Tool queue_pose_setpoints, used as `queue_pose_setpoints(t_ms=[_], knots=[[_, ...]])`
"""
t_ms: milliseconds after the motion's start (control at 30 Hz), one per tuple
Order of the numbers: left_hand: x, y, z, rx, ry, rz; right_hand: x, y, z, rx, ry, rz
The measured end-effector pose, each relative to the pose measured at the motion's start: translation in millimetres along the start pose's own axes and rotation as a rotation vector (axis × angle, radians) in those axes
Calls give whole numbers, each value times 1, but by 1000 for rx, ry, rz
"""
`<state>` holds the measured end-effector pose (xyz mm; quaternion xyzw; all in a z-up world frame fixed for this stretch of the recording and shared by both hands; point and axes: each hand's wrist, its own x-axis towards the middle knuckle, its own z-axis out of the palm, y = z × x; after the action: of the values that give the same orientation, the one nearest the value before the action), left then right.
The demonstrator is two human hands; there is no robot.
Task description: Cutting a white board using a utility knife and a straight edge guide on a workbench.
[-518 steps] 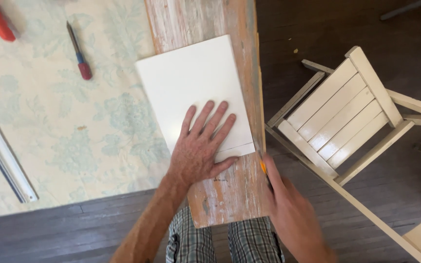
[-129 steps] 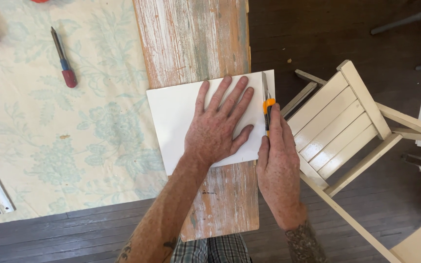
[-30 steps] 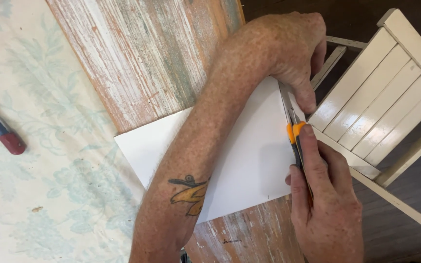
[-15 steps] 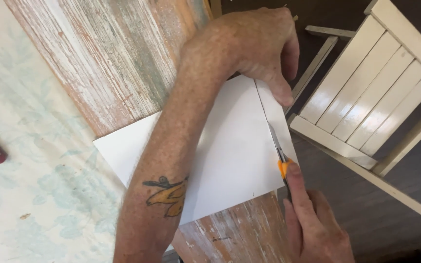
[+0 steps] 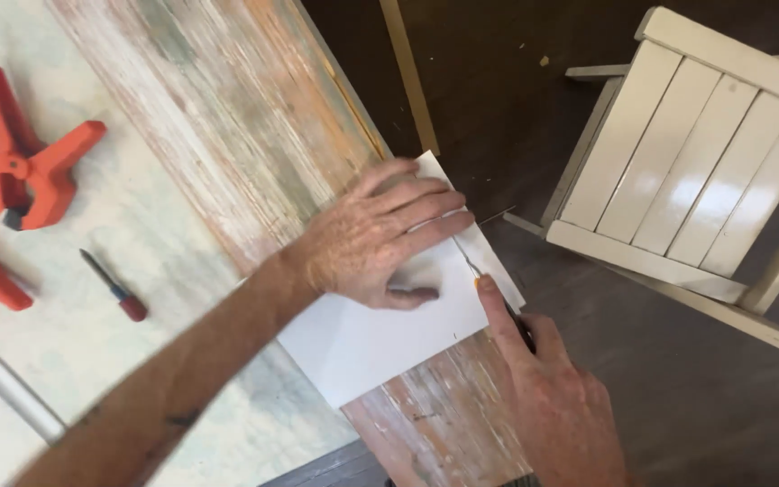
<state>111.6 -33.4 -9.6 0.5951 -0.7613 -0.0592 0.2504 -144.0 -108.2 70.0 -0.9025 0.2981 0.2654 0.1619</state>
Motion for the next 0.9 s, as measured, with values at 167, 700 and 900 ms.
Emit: queue_pose_setpoints(t_ms=[167,700,900], knots=[[-1,-8,8,10,-201,31,0,4,1,-118,124,-89],[-6,-8,20,12,-246,38,-8,22,12,-39,143,-192],[-4,-8,14,35,-198,83,-22,31,15,-94,147,-211]])
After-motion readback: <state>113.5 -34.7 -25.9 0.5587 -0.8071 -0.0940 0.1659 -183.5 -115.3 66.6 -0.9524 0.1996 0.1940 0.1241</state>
